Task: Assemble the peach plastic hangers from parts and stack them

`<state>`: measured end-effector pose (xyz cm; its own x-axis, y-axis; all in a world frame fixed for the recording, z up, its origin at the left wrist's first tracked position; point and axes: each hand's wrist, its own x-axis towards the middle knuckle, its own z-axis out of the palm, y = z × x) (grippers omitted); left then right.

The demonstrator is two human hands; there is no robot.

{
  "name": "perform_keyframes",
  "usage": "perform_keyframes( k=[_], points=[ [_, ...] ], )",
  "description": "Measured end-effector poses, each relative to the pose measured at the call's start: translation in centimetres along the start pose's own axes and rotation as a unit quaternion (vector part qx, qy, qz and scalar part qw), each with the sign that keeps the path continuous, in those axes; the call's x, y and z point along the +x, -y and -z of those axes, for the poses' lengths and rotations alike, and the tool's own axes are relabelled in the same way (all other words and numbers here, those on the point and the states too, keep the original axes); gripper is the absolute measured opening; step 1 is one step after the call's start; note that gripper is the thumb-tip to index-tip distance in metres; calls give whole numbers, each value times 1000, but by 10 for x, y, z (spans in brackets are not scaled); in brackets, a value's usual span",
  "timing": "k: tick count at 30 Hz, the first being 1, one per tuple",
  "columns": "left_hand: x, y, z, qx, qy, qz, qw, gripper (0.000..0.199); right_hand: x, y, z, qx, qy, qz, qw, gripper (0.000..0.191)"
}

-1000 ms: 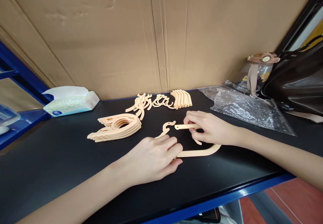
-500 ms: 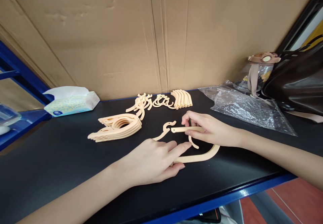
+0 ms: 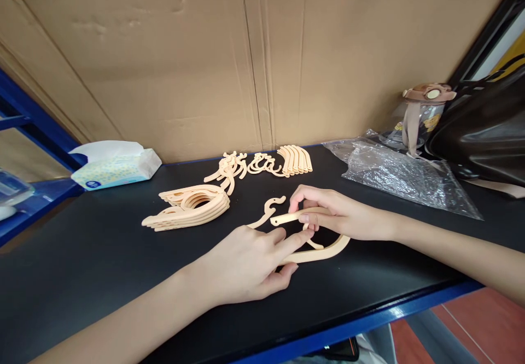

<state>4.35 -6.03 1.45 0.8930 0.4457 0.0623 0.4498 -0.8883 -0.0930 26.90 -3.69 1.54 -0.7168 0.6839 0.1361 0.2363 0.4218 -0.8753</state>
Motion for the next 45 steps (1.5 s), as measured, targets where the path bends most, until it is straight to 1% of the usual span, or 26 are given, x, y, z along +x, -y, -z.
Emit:
perform_keyframes(
  k=[3,6,8,12,16,19,24,26,28,30,32,34,36,38,41,45],
  points=[
    [2,0,0,-12,3,2,1000,48,0,1,-2,16,-4,0,1000,12],
    [3,-1,2,-28,18,7,999,41,2,0,-4,10,-4,5,1000,12],
    [3,-1,3,-39,30,7,999,38,3,-1,-5,-22,-15,12,1000,11],
    [3,-1,4,-65,41,-2,997,36,4,-5,-4,-110,-64,18,992,10],
    [3,-2,4,-78,40,-26,996,30,5,-13,-1,-153,-97,24,983,12],
    [2,-3,4,-78,17,-43,996,28,4,-18,1,-194,-103,25,975,15],
    [1,-4,3,-112,-17,-50,992,24,1,-16,-1,-273,-100,7,957,43],
    [2,-3,1,-126,-48,-41,990,25,0,-14,0,-301,-94,13,949,50],
    [2,0,-1,-115,-105,3,988,25,0,-13,1,-329,-89,25,940,53],
    [3,5,-3,-66,-167,74,981,20,1,-13,2,-355,-93,22,930,53],
    [4,13,-6,-6,-195,133,972,19,1,-13,2,-373,-103,1,922,49],
    [5,21,-10,13,-190,149,970,23,1,-13,2,-386,-106,-17,916,46],
    [6,28,-13,-3,-170,140,975,28,1,-12,3,-391,-103,-23,914,41],
    [6,32,-15,-33,-141,133,981,25,1,-11,3,-389,-103,-22,915,33],
    [6,32,-15,-60,-106,128,984,18,0,-11,3,-385,-103,-19,917,27],
    [6,29,-11,-53,-91,128,986,21,0,-12,4,-389,-99,-14,916,29]
  ],
)
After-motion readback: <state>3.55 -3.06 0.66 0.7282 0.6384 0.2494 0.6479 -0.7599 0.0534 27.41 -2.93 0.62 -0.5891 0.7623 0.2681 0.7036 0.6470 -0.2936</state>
